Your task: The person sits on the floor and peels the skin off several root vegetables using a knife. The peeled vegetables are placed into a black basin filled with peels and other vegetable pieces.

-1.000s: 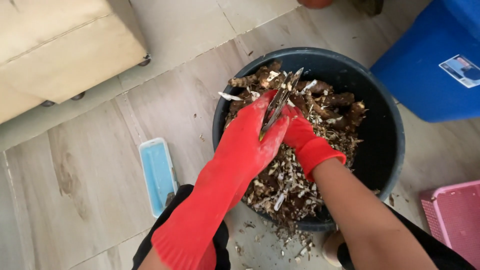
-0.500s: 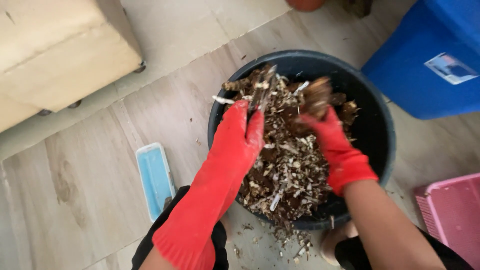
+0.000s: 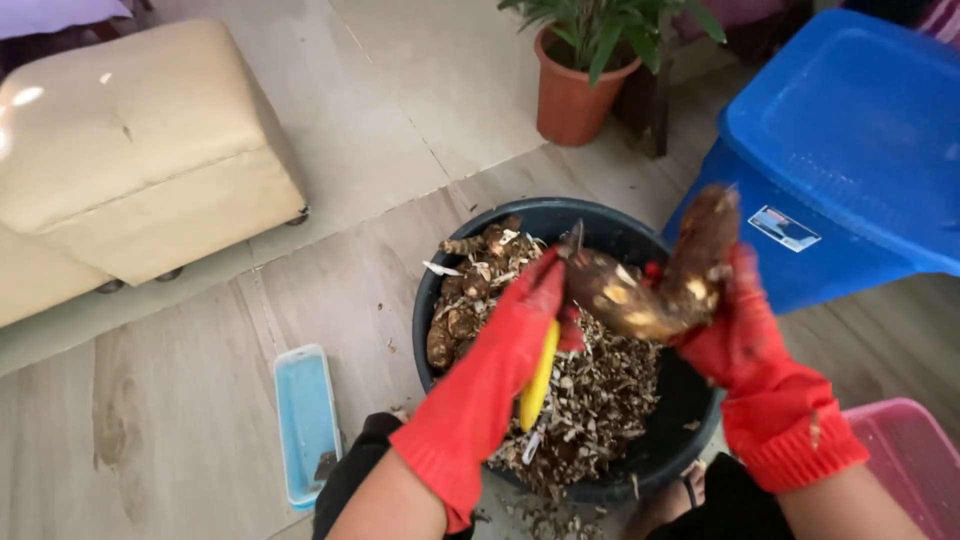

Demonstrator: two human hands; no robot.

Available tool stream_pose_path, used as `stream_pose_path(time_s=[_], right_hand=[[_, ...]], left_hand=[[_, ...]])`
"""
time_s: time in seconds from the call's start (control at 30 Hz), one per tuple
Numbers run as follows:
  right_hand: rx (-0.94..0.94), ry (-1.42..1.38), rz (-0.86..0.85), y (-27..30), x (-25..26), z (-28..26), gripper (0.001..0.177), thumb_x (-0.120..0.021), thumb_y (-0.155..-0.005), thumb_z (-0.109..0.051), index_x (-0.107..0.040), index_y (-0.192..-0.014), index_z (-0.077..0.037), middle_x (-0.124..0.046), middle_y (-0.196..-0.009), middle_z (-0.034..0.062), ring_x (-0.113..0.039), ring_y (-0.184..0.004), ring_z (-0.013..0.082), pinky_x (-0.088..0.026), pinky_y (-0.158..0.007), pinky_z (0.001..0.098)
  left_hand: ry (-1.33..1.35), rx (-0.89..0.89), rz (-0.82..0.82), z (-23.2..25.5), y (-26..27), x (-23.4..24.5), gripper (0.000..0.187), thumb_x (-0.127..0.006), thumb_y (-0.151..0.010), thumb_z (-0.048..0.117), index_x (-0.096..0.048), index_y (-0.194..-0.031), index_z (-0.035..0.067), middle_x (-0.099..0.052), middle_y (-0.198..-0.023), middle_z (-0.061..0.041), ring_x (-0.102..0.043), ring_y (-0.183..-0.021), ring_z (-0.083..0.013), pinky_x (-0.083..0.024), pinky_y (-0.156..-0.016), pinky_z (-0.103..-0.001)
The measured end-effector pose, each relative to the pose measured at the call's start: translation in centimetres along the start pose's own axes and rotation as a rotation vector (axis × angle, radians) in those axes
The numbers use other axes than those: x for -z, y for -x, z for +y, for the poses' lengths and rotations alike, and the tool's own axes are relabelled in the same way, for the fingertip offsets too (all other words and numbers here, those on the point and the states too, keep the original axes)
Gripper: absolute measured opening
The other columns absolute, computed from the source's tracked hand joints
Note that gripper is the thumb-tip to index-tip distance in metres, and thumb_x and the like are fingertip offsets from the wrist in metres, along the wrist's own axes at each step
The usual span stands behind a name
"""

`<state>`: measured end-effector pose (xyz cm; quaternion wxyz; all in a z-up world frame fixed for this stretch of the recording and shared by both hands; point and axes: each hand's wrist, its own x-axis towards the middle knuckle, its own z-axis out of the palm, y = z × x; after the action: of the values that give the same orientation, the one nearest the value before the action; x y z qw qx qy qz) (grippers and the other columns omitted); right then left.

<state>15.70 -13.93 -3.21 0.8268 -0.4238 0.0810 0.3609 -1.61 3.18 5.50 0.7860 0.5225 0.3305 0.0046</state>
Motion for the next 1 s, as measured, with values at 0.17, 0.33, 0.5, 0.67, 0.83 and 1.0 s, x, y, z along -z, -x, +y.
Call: stream_pose_path(time_s=[0.17,0.33,0.5,0.67,0.83,1.0], right_hand=[[0.094,-0.225,-0.093,-0.1,1.6,1.5,0.041,-0.070,-0.084,-0.028,-0.062,-0.115,-0.002,-0.067,-0.089,0.0188,-0.068,-0.083,0.0280,-0.056,-0.088,0.0438],[0.214,-0.253,-0.293,-0.2,2.7,0.3,0.049,-0.072,-0.080,-0.024,-0.062,-0.116,0.007,-0.071,-0.098,0.0183,-0.068,-0.080,0.0288,-0.056,-0.089,0.0481],[0.274,-0.189,-0.461,1.3,2.3,-0.8,0.050,-0.074,-0.075,-0.024,-0.063,-0.113,0.006,-0.068,-0.101,0.0154,-0.063,-0.081,0.0256,-0.051,-0.089,0.0450],[0.315,-0.175,-0.426,2.3,1.6,-1.2,0.047,-0.075,-0.074,-0.021,-0.064,-0.112,0.004,-0.069,-0.100,0.0171,-0.064,-0.080,0.0273,-0.054,-0.089,0.0457],[0.334,-0.111,-0.289,2.9,1.0,-1.3,0.047,-0.073,-0.071,-0.024,-0.065,-0.110,0.001,-0.070,-0.097,0.0138,-0.064,-0.078,0.0245,-0.058,-0.086,0.0430],[0.332,-0.127,-0.242,2.9,1.1,-1.2,0.048,-0.073,-0.070,-0.022,-0.064,-0.111,0.002,-0.070,-0.095,0.0155,-0.065,-0.075,0.0251,-0.060,-0.083,0.0428]], left_hand=[[-0.068,-0.209,-0.042,-3.0,-0.2,-1.6,0.055,-0.048,-0.103,0.030,-0.048,-0.158,0.031,-0.057,-0.067,-0.003,-0.053,-0.051,-0.0094,-0.053,-0.052,-0.028],[-0.297,-0.250,-0.051,0.5,3.9,-1.6,0.056,-0.044,-0.101,0.039,-0.047,-0.157,0.040,-0.049,-0.054,-0.001,-0.052,-0.050,-0.0090,-0.050,-0.065,-0.024],[-0.350,-0.465,-0.289,0.1,3.8,-1.5,0.094,-0.077,-0.073,0.031,-0.035,-0.157,0.026,-0.043,-0.163,-0.007,-0.040,-0.149,-0.0189,-0.029,-0.119,-0.033],[-0.529,-0.488,-0.232,-0.5,2.1,-1.7,0.103,-0.082,-0.066,0.035,-0.033,-0.157,0.034,-0.059,-0.151,0.001,-0.057,-0.136,-0.0144,-0.043,-0.110,-0.030],[-0.646,-0.612,-0.246,-1.7,1.3,-1.8,0.109,-0.077,-0.067,0.051,-0.025,-0.160,0.030,-0.062,-0.147,-0.007,-0.058,-0.136,-0.0214,-0.042,-0.109,-0.033],[-0.576,-0.628,-0.250,-2.9,0.9,-2.0,0.102,-0.079,-0.073,0.041,-0.027,-0.161,0.027,-0.062,-0.144,0.000,-0.059,-0.132,-0.0133,-0.042,-0.109,-0.027]])
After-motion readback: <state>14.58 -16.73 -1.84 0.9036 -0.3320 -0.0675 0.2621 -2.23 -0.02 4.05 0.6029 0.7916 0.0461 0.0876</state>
